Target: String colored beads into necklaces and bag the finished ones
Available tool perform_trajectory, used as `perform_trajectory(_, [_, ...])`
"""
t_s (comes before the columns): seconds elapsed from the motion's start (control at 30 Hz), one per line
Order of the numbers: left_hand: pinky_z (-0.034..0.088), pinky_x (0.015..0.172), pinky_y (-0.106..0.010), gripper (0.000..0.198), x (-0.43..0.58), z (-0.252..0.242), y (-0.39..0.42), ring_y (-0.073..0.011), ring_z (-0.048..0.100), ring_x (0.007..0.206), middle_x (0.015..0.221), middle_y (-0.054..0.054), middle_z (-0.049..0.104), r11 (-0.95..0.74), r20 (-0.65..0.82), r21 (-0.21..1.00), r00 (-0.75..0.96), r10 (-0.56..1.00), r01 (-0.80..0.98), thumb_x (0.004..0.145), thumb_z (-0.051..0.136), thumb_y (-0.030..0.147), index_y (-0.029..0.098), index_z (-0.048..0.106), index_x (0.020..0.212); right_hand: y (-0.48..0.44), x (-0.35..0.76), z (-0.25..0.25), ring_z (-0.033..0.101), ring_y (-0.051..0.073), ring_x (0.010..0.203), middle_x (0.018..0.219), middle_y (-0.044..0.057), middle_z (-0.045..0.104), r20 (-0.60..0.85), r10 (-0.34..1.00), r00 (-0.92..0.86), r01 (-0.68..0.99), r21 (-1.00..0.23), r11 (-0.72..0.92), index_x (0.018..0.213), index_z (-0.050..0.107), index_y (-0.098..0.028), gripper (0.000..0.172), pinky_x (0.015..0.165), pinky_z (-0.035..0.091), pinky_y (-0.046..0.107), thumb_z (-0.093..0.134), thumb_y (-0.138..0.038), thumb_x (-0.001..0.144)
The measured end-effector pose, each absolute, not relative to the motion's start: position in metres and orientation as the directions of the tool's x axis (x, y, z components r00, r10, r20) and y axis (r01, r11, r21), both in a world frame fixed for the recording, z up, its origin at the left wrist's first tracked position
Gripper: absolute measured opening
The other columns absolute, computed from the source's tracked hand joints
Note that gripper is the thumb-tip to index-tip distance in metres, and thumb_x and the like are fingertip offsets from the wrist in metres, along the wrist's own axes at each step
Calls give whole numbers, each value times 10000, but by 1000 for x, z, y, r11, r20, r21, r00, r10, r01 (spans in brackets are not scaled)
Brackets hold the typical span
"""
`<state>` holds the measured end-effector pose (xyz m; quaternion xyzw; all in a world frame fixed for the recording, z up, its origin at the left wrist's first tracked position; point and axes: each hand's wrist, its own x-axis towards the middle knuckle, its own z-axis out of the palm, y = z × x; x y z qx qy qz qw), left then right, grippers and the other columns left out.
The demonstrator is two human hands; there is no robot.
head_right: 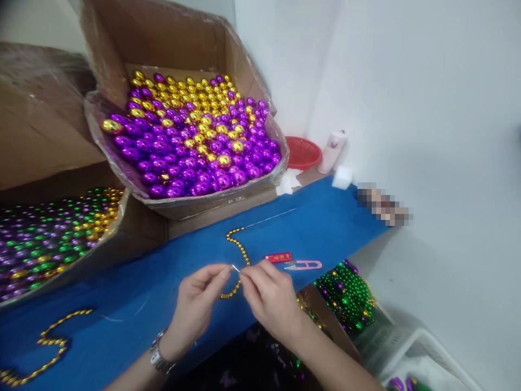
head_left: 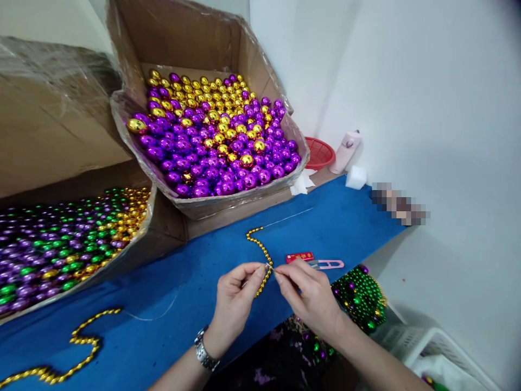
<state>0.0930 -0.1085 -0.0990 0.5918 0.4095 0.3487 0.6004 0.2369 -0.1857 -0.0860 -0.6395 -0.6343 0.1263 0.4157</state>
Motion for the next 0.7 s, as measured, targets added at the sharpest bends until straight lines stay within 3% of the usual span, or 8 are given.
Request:
perform_trajectory(0.5, [444, 611, -216, 166, 95, -95, -109, -144, 566, 679, 732, -31, 683, 78, -96, 995, 401, 911, 62, 755, 671, 314, 164, 719, 807, -184, 237, -88, 581, 130, 676, 800, 37, 603, 368, 915, 163, 707, -690, 152, 950, 642, -201, 193, 650, 477, 254, 451, -213, 929])
perform_trajectory(0.7, [408, 556, -195, 193, 98, -95, -108, -109, 514, 612, 706, -23, 659, 175, -162, 984, 416, 895, 5, 743, 685, 327, 154, 715, 824, -183, 234, -90, 585, 131, 688, 811, 34, 599, 363, 919, 155, 708, -690, 153, 969, 634, -203, 176, 665, 473, 251, 465, -197, 923])
